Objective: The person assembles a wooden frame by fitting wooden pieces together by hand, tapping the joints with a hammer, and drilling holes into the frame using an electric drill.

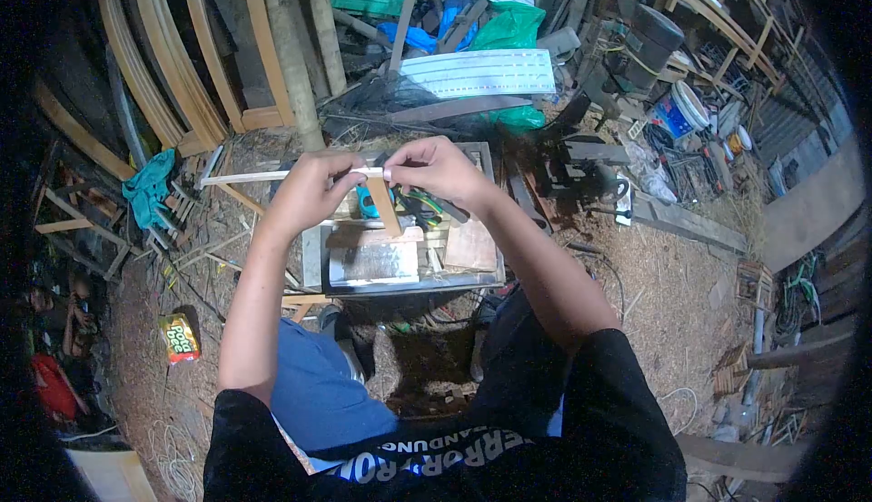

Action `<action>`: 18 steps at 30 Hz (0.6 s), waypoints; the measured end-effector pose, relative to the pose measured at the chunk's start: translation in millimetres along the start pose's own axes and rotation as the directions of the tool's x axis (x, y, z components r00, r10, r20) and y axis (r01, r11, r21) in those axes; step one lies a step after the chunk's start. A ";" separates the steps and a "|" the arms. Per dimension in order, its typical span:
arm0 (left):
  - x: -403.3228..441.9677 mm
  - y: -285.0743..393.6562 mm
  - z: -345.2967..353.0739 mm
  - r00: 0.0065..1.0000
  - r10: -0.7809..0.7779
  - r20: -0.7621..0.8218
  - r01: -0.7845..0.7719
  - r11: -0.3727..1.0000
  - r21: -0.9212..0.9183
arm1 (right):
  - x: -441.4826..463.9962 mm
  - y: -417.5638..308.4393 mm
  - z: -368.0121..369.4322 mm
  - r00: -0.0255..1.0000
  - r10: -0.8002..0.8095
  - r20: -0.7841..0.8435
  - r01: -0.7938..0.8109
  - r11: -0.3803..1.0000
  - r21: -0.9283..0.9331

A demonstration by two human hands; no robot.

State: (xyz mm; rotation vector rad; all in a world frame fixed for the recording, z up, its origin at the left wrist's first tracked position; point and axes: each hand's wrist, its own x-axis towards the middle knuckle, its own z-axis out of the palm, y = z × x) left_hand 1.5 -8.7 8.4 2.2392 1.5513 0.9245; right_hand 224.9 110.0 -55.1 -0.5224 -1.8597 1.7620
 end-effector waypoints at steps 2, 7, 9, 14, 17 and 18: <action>-0.2 -0.8 1.0 1.000 0.012 -0.003 -0.012 1.000 0.001 | -1.3 -1.2 0.4 1.000 0.007 -0.003 -0.007 1.000 -0.001; 0.3 -3.7 2.7 1.000 0.028 0.004 -0.028 0.999 0.025 | -4.5 -4.5 0.7 1.000 -0.001 0.008 0.001 1.000 -0.011; 0.5 -4.0 2.0 0.999 0.034 0.007 -0.034 0.999 0.026 | -2.2 -1.1 0.9 1.000 -0.010 0.013 0.010 1.000 0.019; 0.2 -4.4 3.3 0.999 0.045 0.002 -0.045 0.998 0.032 | -1.7 1.4 0.4 0.999 -0.020 0.035 0.018 0.999 0.049; -0.9 -6.4 3.4 0.999 0.052 -0.008 -0.052 0.997 0.049 | -0.8 1.5 1.0 0.999 -0.014 0.043 0.011 0.998 0.056; -0.5 -7.7 4.0 0.998 0.068 -0.016 -0.067 0.996 0.051 | -0.8 1.4 0.8 0.999 -0.011 0.043 0.009 0.998 0.060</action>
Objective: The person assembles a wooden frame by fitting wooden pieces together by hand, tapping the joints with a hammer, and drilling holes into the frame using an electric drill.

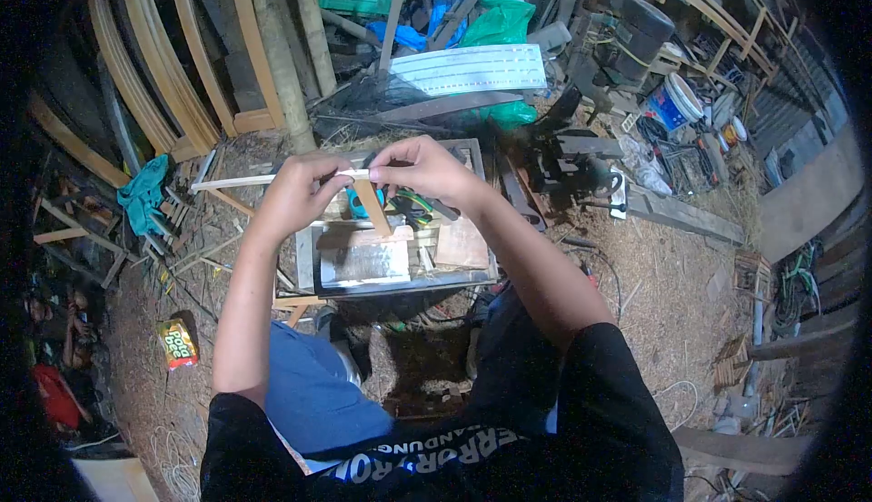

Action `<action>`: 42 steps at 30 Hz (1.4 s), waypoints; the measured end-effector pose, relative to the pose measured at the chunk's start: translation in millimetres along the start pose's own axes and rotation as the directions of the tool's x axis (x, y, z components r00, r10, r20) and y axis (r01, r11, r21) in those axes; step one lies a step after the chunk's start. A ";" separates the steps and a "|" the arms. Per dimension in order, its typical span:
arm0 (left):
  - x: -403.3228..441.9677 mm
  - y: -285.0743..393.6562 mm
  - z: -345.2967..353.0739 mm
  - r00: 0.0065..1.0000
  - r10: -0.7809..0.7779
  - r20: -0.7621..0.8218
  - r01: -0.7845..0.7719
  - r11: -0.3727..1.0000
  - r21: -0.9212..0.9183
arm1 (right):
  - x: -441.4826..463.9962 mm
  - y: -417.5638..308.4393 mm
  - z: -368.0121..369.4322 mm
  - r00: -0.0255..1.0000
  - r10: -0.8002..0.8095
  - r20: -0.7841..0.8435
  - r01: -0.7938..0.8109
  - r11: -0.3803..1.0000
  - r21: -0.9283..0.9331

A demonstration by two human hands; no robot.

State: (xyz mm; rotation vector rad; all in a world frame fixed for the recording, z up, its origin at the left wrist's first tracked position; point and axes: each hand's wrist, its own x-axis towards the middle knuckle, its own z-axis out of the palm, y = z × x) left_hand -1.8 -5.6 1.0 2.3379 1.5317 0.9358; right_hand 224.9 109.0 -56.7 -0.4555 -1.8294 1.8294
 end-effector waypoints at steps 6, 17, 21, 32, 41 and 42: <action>2.3 8.7 -2.6 0.997 -0.062 0.044 0.062 0.998 -0.001 | 0.3 4.4 -3.2 1.000 0.014 0.023 -0.015 0.999 0.051; 1.0 6.5 -0.6 1.000 -0.009 -0.029 0.008 1.000 -0.017 | -10.1 0.8 7.2 0.989 -0.138 -0.045 0.129 0.979 -0.158; 0.2 4.2 -0.9 0.999 -0.034 0.005 0.034 0.999 0.003 | -10.2 7.8 13.2 0.970 -0.220 -0.103 0.194 0.957 -0.214; -4.4 4.4 -1.7 1.000 -0.012 -0.022 0.012 1.000 -0.015 | -10.0 -0.3 20.6 0.938 -0.318 -0.140 0.245 0.890 -0.384; -5.3 4.1 -1.3 1.000 -0.004 -0.018 0.004 1.000 -0.006 | -14.5 -4.7 10.1 0.986 -0.131 -0.100 0.120 0.987 -0.108; -5.3 4.3 -1.4 1.000 -0.004 -0.019 0.004 1.000 -0.006 | -14.4 -4.5 10.6 0.986 -0.127 -0.111 0.115 0.988 -0.107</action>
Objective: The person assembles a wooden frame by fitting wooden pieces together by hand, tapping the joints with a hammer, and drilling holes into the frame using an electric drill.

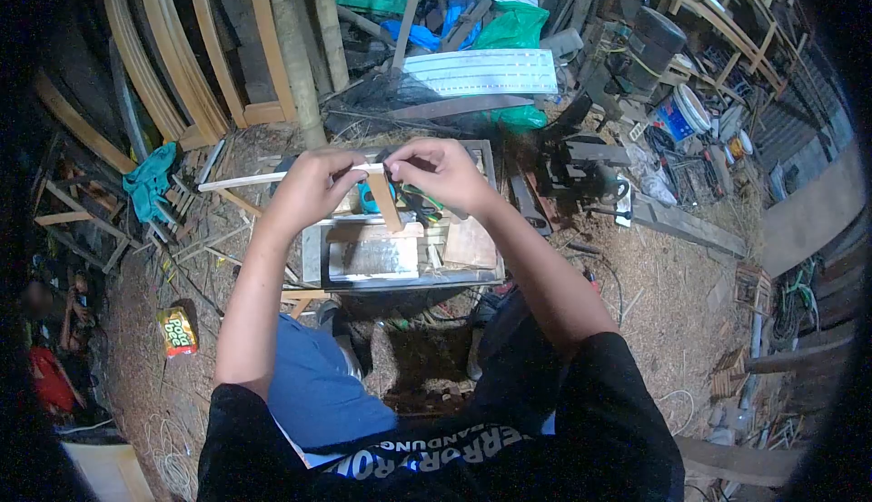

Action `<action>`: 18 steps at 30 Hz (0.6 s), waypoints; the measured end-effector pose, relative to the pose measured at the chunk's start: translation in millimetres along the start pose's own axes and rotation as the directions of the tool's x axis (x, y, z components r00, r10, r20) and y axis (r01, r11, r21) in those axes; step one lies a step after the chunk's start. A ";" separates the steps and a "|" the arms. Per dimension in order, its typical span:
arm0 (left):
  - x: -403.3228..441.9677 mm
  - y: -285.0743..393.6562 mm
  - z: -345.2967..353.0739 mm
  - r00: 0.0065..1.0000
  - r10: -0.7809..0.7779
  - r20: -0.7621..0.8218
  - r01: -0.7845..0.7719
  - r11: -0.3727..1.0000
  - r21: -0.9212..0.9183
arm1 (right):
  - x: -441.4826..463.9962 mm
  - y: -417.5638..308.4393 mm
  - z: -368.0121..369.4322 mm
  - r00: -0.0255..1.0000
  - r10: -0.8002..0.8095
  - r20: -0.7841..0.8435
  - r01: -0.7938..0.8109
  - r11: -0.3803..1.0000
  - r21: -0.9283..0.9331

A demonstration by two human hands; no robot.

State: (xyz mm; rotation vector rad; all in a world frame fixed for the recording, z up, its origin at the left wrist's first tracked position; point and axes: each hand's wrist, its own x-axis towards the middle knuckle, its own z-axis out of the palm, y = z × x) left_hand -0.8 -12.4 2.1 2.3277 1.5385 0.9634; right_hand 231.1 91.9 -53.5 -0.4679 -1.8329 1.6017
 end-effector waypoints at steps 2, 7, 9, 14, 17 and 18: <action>0.5 1.3 0.2 1.000 -0.003 0.001 0.003 1.000 0.002 | -0.1 0.9 1.8 1.000 0.011 -0.024 -0.011 1.000 0.000; 1.1 -0.8 1.5 1.000 0.020 -0.002 -0.019 0.999 0.040 | 0.1 8.5 10.6 0.995 -0.087 -0.046 0.080 0.989 -0.127; 1.2 -1.1 1.8 1.000 0.017 0.000 -0.017 0.999 0.036 | -0.1 7.8 12.8 0.993 -0.102 -0.062 0.088 0.976 -0.198; 1.6 -2.1 2.9 1.000 0.019 0.001 -0.019 1.000 0.020 | -0.4 5.9 17.2 0.979 -0.180 -0.095 0.147 0.948 -0.283; 0.8 0.0 2.3 1.000 0.018 -0.005 -0.018 1.000 0.003 | -0.3 3.4 18.2 0.968 -0.234 -0.090 0.192 0.922 -0.335; 0.9 0.1 1.5 1.000 0.024 -0.001 -0.024 1.000 0.009 | -0.7 1.9 18.5 0.966 -0.242 -0.086 0.196 0.911 -0.364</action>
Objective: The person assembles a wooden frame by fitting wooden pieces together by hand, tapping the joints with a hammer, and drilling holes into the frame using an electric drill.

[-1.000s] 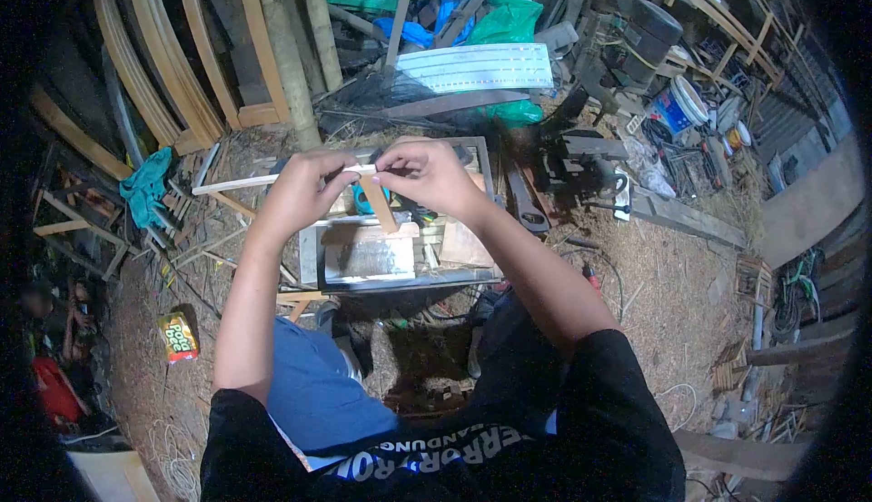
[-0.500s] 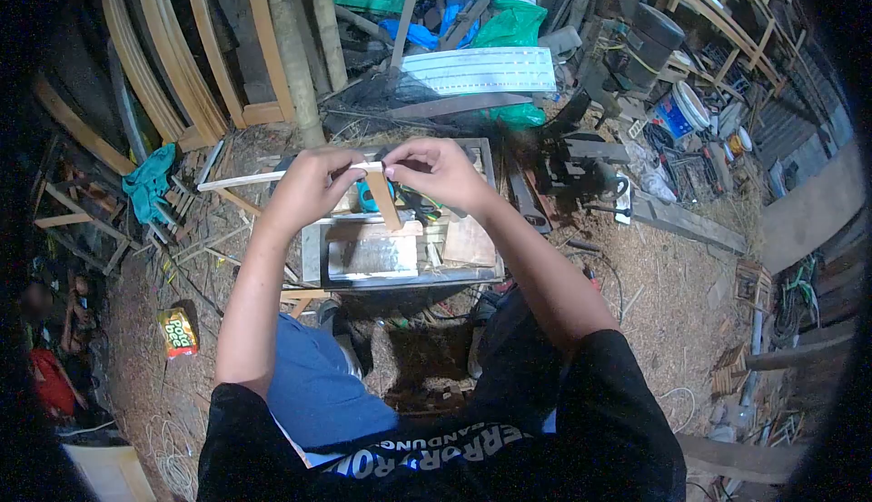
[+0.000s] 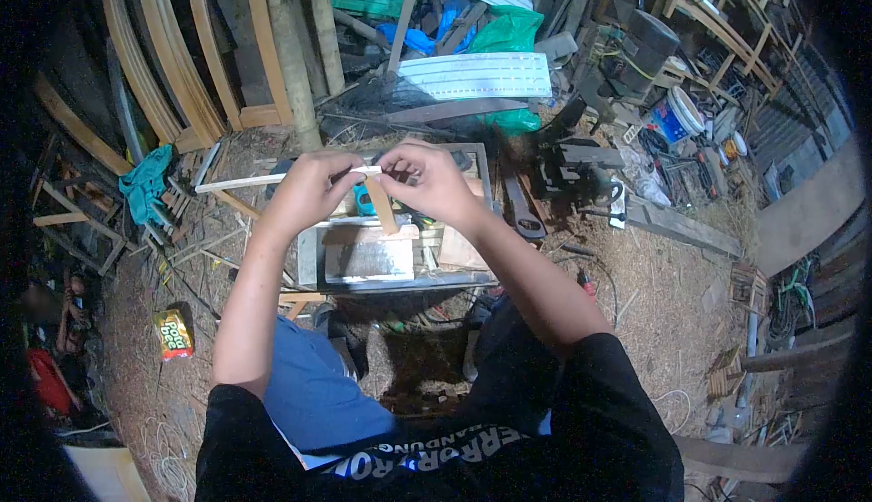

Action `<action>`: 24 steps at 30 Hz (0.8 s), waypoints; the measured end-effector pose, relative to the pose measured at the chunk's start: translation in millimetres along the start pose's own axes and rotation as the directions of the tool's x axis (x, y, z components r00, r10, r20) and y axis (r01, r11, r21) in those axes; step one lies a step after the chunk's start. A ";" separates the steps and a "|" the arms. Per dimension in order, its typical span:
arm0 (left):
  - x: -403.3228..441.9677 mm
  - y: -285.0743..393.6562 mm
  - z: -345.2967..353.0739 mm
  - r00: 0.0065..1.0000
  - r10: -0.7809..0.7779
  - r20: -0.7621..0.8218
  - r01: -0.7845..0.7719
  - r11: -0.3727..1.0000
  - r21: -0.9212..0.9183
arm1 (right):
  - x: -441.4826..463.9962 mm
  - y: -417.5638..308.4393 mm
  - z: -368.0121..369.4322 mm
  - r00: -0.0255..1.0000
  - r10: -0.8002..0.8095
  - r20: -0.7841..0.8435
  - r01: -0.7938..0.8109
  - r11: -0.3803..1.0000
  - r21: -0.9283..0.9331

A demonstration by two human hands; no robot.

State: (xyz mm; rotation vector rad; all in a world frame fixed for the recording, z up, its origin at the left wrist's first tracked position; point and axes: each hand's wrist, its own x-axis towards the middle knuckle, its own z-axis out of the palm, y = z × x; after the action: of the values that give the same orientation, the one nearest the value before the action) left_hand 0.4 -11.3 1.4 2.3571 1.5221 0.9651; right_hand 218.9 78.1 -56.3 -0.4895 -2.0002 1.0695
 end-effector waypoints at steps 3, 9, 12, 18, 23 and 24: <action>0.3 0.0 -0.3 1.000 0.015 -0.008 -0.015 1.000 0.001 | -0.3 -3.8 -0.4 1.000 -0.016 0.001 0.016 0.998 -0.064; -0.9 1.1 -1.9 1.000 0.000 0.002 0.000 1.000 0.007 | 0.5 -3.5 -1.1 0.999 0.026 0.020 -0.025 0.998 -0.057; -1.5 -0.4 -1.1 1.000 0.004 -0.002 -0.004 1.000 0.005 | -0.2 -3.7 -1.7 0.998 0.040 0.046 -0.042 0.997 0.059; -3.3 -1.6 -0.5 1.000 -0.015 -0.005 0.015 1.000 0.013 | 4.1 -3.4 -17.4 0.968 0.178 0.177 -0.220 0.940 0.259; -2.2 1.3 -1.1 1.000 -0.022 0.009 0.023 0.999 -0.030 | 4.9 4.3 -14.2 0.953 0.225 0.201 -0.277 0.917 0.288; -1.6 3.1 -2.3 0.999 -0.031 0.018 0.031 0.999 -0.022 | 4.9 5.6 -12.9 0.950 0.244 0.196 -0.294 0.910 0.291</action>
State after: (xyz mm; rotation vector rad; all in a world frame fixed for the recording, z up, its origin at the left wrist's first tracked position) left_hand 0.9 -14.5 3.9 2.3136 1.5294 0.9468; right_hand 226.0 91.1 -54.3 -0.5329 -1.8757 1.6155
